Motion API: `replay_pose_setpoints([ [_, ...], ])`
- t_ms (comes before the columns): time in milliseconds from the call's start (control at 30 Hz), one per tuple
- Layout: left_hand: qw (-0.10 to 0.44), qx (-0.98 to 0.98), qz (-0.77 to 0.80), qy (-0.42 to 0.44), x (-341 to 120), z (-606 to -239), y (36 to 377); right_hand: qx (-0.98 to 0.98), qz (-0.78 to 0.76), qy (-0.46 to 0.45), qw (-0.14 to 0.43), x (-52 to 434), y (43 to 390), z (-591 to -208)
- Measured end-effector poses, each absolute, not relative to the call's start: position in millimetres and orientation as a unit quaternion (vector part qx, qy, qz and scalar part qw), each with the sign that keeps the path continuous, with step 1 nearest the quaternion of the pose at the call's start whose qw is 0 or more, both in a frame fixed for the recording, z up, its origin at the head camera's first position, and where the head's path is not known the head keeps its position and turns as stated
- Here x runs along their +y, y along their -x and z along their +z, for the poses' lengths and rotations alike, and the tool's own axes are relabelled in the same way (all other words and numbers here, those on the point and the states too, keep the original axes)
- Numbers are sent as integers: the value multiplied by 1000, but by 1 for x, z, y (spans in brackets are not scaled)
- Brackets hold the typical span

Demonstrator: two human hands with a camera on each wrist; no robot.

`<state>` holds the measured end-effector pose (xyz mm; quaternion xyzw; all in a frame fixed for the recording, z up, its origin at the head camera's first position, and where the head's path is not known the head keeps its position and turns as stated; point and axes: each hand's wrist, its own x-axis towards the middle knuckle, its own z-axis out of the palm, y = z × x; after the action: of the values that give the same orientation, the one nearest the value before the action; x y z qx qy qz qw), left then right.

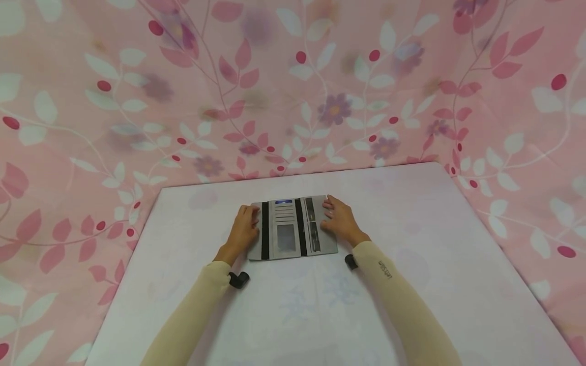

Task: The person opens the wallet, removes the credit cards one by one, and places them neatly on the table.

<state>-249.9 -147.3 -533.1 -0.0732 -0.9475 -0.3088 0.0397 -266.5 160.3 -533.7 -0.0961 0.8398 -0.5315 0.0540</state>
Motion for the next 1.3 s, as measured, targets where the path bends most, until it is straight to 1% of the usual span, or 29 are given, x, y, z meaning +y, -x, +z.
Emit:
replay_pose_setpoints([
  [300, 31, -949, -304, 72, -141, -528, 254, 841, -530, 97, 56, 160, 267, -532],
  [500, 21, -953, -291, 82, -122, -511, 250, 850, -515, 88, 65, 160, 268, -532],
  [600, 11, -947, -306, 102, -108, -503, 249, 848, -519, 84, 70, 160, 268, -531],
  [767, -5, -924, -344, 167, -84, -496, 252, 848, -519, 88, 64, 162, 267, -528],
  [867, -36, -917, -354, 180, -71, -496, 254, 848, -518, 92, 59, 162, 267, -529],
  [933, -63, -913, -363, 174, -65, -499, 256, 847, -520, 93, 59, 161, 267, -530],
  [1033, -105, -903, -392, 143, -57, -504, 258, 847, -520, 88, 63, 159, 267, -531],
  [1200, -164, -856, -486, 58, -46, -506, 262, 851, -514, 87, 61, 159, 268, -532],
  [1300, -187, -817, -545, 20, -44, -508, 264, 853, -511, 87, 59, 160, 268, -533],
])
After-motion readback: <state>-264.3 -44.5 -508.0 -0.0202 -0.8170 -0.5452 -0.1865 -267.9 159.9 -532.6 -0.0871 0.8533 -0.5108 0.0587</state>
